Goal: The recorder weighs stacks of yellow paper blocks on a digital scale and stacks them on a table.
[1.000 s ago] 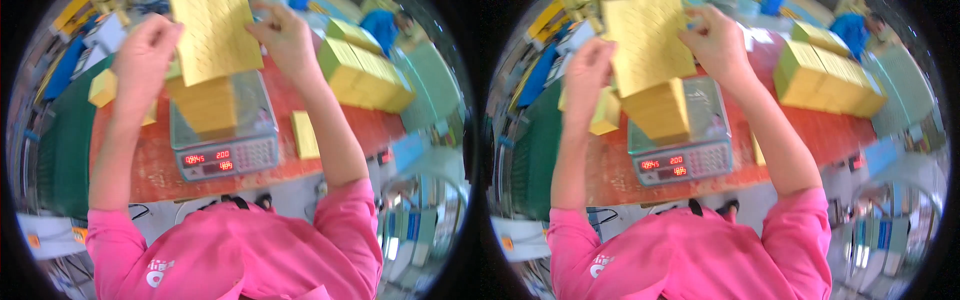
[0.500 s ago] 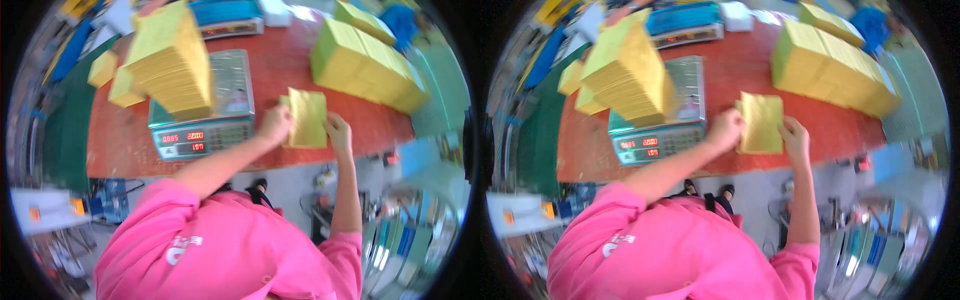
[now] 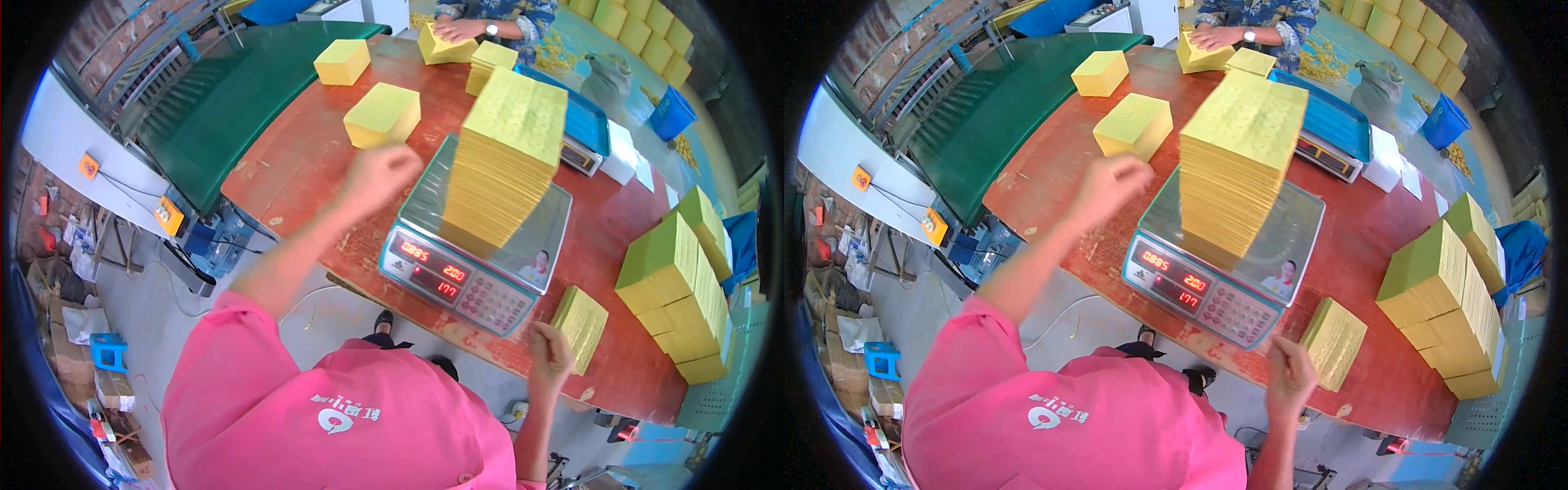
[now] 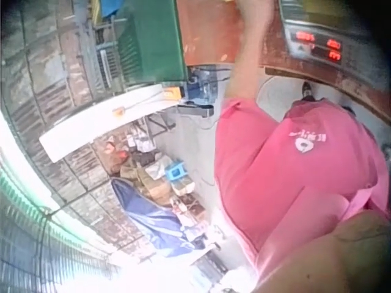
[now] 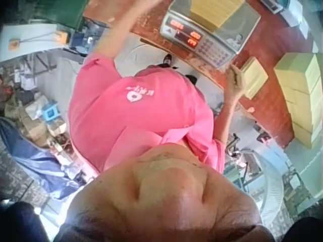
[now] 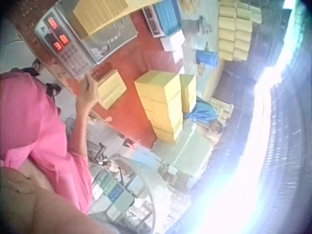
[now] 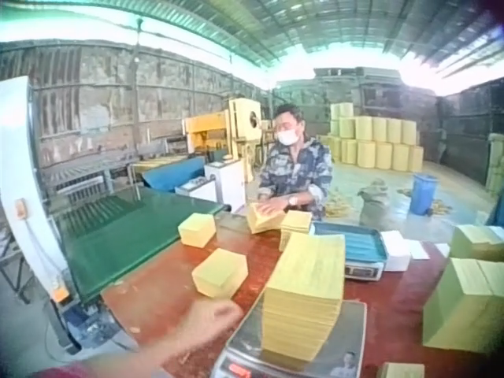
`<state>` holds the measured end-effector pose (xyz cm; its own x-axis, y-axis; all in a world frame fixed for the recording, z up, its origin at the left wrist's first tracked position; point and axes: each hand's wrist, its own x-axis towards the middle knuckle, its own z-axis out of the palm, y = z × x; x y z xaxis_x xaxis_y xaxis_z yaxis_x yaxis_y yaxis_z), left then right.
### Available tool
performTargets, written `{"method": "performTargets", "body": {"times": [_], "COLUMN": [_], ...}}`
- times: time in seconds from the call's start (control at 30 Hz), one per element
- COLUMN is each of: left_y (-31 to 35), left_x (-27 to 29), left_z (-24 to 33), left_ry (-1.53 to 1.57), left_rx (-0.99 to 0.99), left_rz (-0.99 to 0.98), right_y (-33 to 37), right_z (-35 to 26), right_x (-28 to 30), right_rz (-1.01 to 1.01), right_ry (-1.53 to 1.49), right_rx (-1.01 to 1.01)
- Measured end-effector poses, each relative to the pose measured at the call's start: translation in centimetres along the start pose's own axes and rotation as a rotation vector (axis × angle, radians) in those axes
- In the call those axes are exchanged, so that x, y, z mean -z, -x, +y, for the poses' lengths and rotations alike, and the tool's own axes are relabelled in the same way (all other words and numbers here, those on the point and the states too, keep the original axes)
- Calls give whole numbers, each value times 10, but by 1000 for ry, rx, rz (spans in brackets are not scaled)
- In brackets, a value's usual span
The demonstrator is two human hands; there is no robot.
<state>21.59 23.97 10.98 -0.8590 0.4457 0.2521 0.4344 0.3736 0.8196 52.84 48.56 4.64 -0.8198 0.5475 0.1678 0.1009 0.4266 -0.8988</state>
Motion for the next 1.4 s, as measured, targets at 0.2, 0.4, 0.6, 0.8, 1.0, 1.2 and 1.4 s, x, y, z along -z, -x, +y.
{"method": "performTargets", "body": {"times": [0.2,0.4,0.6,0.8,1.0,1.2,1.4], "left_y": [-91,-123,-134,-139,-131,-128,-129], "left_x": [80,82,90,84,75,65,81], "left_z": [-136,-166,-179,-187,-198,-181,-170], "left_ry": [-543,-659,-668,-641,-744,-888,-688], "left_rx": [-313,-393,-535,-572,-605,-576,-482], "left_rz": [30,-231,-259,-267,-94,-67,36], "right_y": [-5,-4,14,25,25,23,16], "right_z": [-52,-68,-66,-69,-80,-79,-85], "right_x": [-127,-176,-191,-213,-218,-228,-226], "right_rz": [-147,-131,-79,-43,-56,-88,-173], "right_ry": [-326,-221,-275,-383,-164,-287,-331], "right_rx": [-201,-126,-265,-350,-210,-285,-306]}}
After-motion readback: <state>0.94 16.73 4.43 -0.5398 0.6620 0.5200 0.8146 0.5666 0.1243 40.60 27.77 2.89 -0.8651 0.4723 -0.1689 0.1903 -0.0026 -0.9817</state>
